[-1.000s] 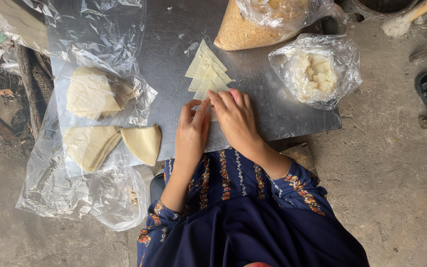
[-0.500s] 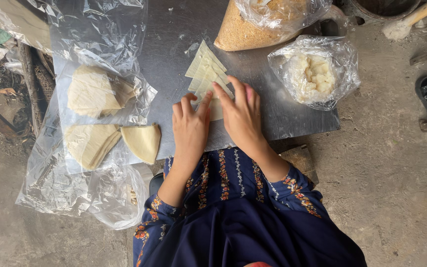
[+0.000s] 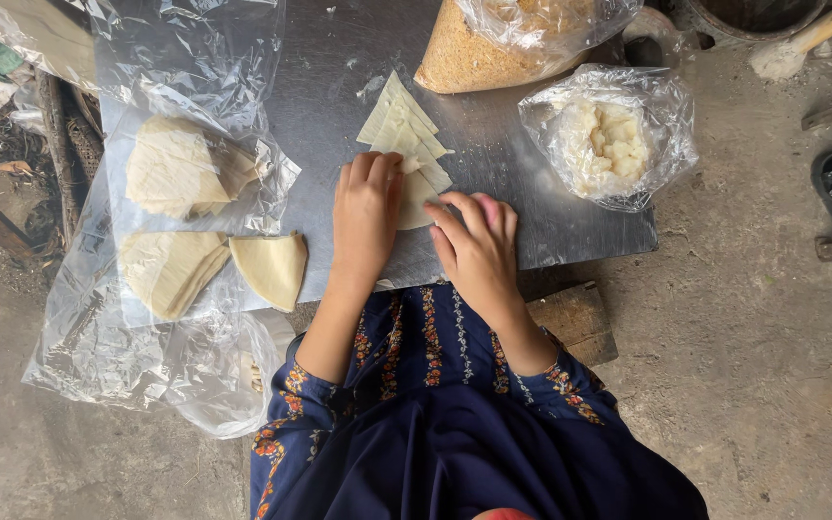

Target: The person fills triangular pastry wrappers with a grain-based mixture using a spoon, then folds and seals each wrapper into a samosa shape. Completed samosas are stacked on the table.

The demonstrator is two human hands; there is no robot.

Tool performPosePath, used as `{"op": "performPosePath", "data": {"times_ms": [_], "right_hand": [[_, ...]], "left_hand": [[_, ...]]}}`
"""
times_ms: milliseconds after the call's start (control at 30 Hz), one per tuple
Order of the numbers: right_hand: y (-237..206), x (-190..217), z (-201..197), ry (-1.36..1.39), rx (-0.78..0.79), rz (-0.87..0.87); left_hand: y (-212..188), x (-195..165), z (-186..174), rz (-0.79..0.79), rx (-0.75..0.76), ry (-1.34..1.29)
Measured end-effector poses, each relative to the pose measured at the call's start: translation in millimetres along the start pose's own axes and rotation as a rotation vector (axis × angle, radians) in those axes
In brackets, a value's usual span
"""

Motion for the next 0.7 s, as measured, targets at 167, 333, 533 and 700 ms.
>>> {"op": "performPosePath", "data": {"times_ms": [167, 333, 533, 700], "right_hand": [[-1, -2, 1, 0.034, -0.026, 0.04], [0, -4, 1, 0.052, -0.059, 0.035], [-4, 1, -5, 0.115, -0.095, 0.04], [0, -5, -22, 0.115, -0.138, 0.04]], "left_hand": [[1, -1, -26, -0.138, -0.024, -0.32], [-58, 13, -81, -0.231, 0.155, -0.598], [-165, 65, -146, -0.523, 0.37, -0.405], [-239, 145, -165, -1.231, 0.424, 0.047]]}}
Point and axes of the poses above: each hand's wrist, its own y-axis towards the middle knuckle, its own z-axis out of the palm, x = y × z, the point moved 3 cm from there along y, towards the middle knuckle, and after that the axes turned 7 degrees about -z, right-handed, at the moved point
